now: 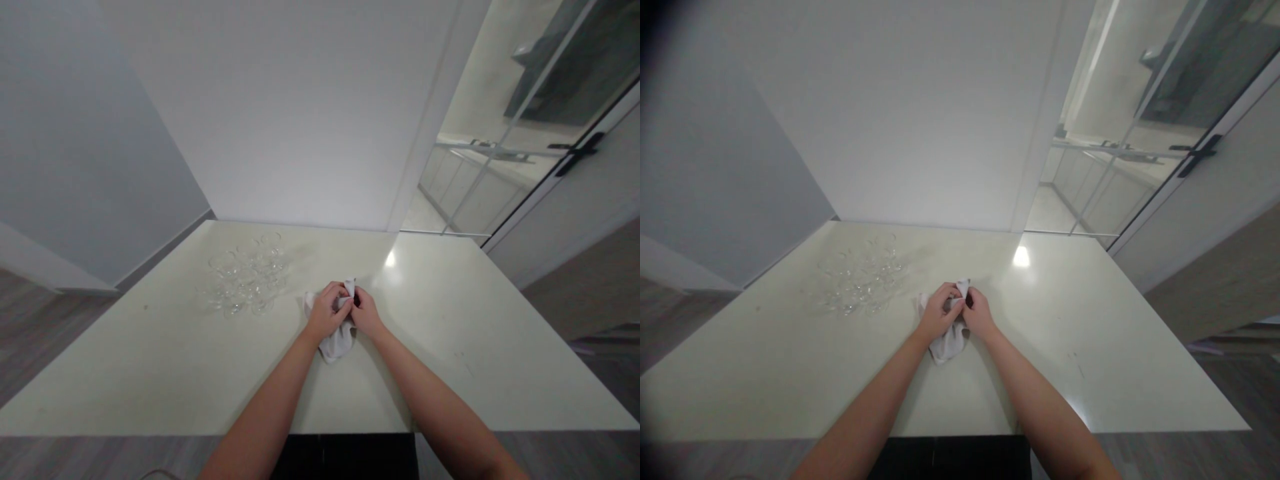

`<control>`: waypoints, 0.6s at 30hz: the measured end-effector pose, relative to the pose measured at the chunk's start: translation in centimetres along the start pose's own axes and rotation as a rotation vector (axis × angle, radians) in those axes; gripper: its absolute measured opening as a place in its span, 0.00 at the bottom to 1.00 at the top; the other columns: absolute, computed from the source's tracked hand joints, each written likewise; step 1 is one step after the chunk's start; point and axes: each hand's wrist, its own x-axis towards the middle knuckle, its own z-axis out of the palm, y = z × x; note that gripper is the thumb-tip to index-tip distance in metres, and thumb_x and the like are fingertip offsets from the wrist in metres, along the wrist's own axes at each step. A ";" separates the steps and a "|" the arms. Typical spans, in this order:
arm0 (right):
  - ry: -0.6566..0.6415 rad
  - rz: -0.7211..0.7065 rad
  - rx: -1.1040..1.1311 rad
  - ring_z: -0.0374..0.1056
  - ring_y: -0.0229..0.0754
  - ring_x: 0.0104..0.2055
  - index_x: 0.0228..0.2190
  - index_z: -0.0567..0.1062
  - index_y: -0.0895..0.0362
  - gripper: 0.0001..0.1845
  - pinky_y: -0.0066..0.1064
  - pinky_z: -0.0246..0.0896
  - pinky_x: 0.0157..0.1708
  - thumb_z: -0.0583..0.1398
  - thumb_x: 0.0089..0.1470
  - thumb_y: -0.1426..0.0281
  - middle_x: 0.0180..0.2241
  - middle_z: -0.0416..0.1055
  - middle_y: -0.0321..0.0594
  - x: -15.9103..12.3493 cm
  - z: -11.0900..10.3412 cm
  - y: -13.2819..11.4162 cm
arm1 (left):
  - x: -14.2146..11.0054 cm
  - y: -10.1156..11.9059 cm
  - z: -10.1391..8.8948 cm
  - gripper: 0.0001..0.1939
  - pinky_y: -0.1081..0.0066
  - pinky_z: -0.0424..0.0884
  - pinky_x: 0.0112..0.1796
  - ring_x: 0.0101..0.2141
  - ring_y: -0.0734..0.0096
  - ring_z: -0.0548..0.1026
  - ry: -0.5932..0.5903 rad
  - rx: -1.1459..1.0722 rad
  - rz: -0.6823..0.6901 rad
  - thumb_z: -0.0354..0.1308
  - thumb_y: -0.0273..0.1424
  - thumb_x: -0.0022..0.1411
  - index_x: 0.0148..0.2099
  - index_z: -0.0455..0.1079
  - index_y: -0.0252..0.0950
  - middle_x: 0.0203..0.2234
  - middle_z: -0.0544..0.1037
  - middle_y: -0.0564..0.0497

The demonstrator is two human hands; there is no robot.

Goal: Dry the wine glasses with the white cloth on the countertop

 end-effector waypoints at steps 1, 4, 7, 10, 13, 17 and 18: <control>0.014 -0.005 0.010 0.59 0.38 0.29 0.30 0.69 0.57 0.06 0.29 0.56 0.31 0.54 0.46 0.73 0.27 0.66 0.34 0.0 0.0 0.0 | 0.0 0.0 0.1 0.07 0.67 0.65 0.42 0.39 0.67 0.69 0.008 0.020 -0.011 0.54 0.33 0.59 0.39 0.65 0.36 0.37 0.71 0.47; 0.076 -0.014 0.041 0.57 0.36 0.27 0.28 0.66 0.56 0.03 0.27 0.55 0.29 0.52 0.49 0.71 0.24 0.61 0.32 -0.1 0.0 -0.3 | 0.0 -0.1 0.3 0.13 0.67 0.65 0.41 0.39 0.67 0.69 0.024 0.079 -0.043 0.54 0.35 0.59 0.45 0.65 0.36 0.37 0.71 0.47; 0.145 0.046 0.122 0.57 0.35 0.23 0.29 0.63 0.54 0.06 0.26 0.54 0.24 0.52 0.54 0.65 0.22 0.59 0.30 -0.2 0.0 -0.6 | -0.1 -0.3 0.5 0.10 0.68 0.65 0.40 0.38 0.67 0.70 0.064 0.132 -0.069 0.51 0.35 0.61 0.42 0.66 0.36 0.35 0.72 0.48; 0.096 0.148 0.222 0.54 0.34 0.16 0.32 0.60 0.52 0.11 0.25 0.49 0.17 0.50 0.57 0.58 0.16 0.56 0.26 -0.6 0.0 -1.0 | -0.3 -0.7 0.4 0.10 0.69 0.65 0.37 0.34 0.69 0.70 0.142 0.171 -0.165 0.48 0.34 0.63 0.42 0.66 0.36 0.31 0.72 0.49; -0.040 0.179 0.264 0.52 0.33 0.13 0.33 0.61 0.52 0.16 0.25 0.46 0.14 0.50 0.57 0.52 0.13 0.55 0.25 -1.0 0.1 -1.0 | -0.4 -1.0 0.2 0.12 0.68 0.66 0.38 0.35 0.69 0.71 0.206 0.167 -0.179 0.46 0.32 0.64 0.46 0.65 0.36 0.34 0.73 0.48; -0.109 0.168 0.253 0.57 0.35 0.16 0.31 0.66 0.54 0.26 0.27 0.51 0.16 0.44 0.56 0.46 0.15 0.60 0.30 -1.0 0.3 -0.4 | -0.5 -0.6 0.0 0.14 0.66 0.67 0.43 0.41 0.68 0.70 0.090 0.108 0.018 0.45 0.28 0.63 0.47 0.68 0.36 0.38 0.72 0.46; -0.098 0.166 0.240 0.59 0.35 0.18 0.30 0.67 0.55 0.28 0.27 0.53 0.18 0.43 0.56 0.45 0.16 0.61 0.32 -0.8 0.2 -0.3 | -0.5 -0.3 0.0 0.14 0.65 0.67 0.44 0.42 0.67 0.70 0.037 0.094 0.058 0.45 0.28 0.62 0.47 0.69 0.37 0.38 0.72 0.45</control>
